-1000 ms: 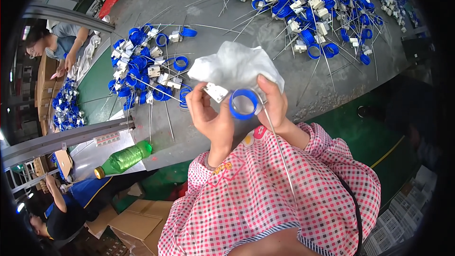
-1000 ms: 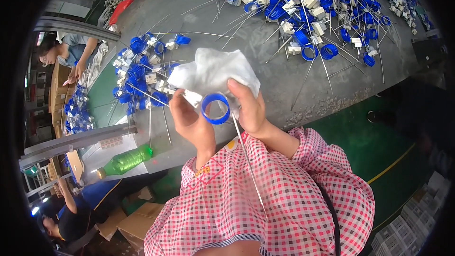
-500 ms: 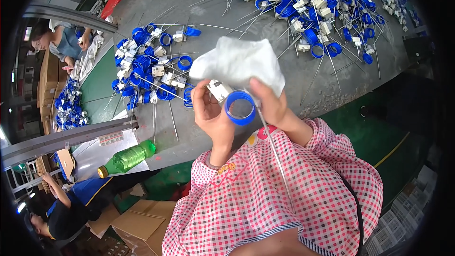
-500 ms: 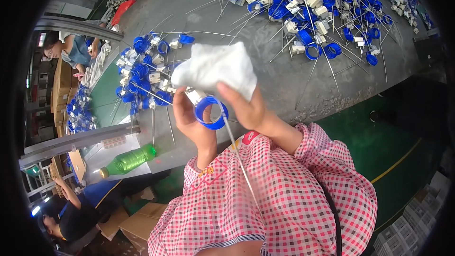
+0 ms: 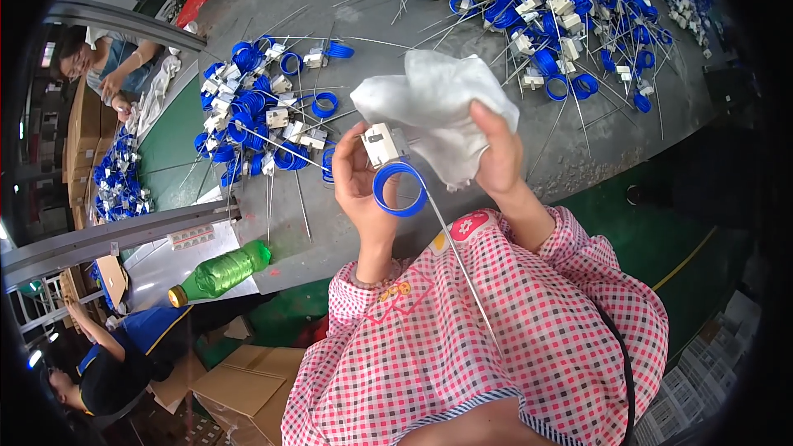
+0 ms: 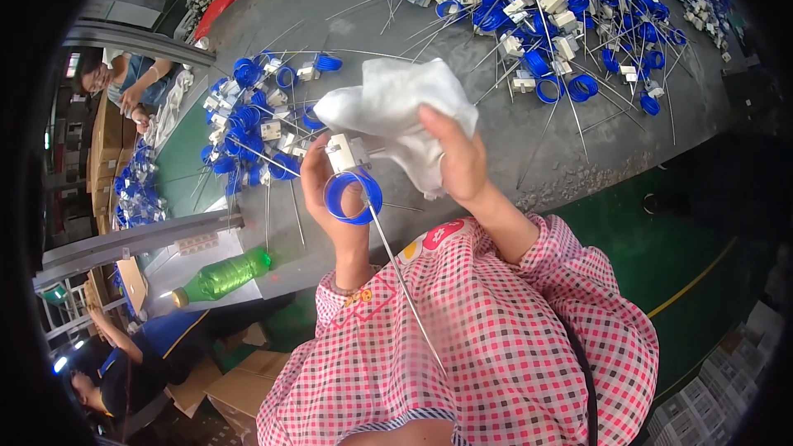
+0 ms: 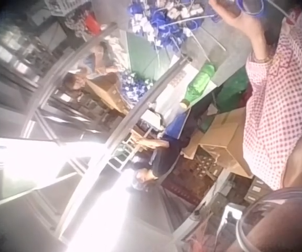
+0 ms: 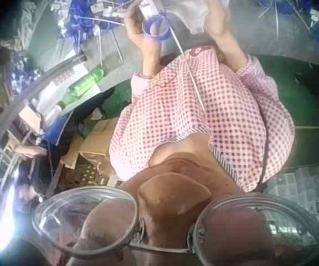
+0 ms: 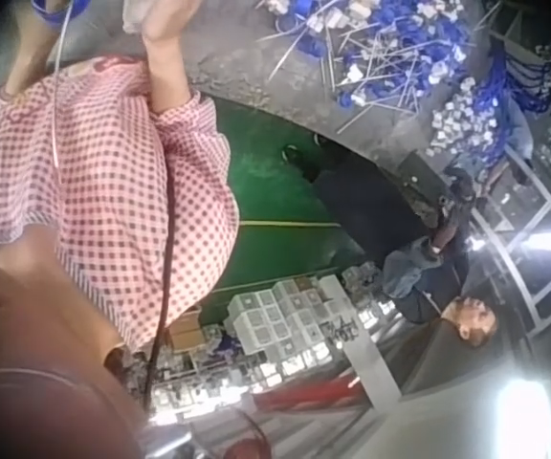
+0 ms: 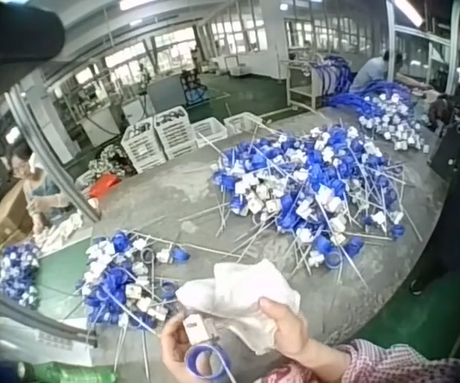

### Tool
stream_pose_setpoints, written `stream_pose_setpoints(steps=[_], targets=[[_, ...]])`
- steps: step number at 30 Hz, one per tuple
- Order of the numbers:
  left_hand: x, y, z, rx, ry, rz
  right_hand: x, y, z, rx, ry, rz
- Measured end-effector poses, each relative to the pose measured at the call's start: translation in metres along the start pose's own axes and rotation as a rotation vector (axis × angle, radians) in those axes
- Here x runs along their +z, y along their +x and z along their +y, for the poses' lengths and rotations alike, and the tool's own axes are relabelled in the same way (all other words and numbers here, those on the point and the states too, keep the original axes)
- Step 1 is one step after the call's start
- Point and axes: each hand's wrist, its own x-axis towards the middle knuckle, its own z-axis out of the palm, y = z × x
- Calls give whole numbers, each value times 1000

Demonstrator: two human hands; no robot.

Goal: Wiping and cleaning small plastic assembly components with a cloth and a cleaning solution from a spray bottle.

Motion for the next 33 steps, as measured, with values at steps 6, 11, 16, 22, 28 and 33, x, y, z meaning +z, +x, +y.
stream_pose_setpoints(steps=[6,11,16,22,28,33], targets=[[2,2,-2,94,128,64,-4,-6,9,-460,-696,-264],[-17,19,-15,-114,16,268,-9,-6,10,-43,-73,72],[-2,20,-14,-214,-338,198,-12,2,19,65,119,117],[21,18,-23,-339,-366,272,-13,5,26,167,280,171],[44,-1,-29,86,101,169,-14,3,33,255,430,159],[34,-6,-39,417,462,65,-10,1,29,289,534,152]])
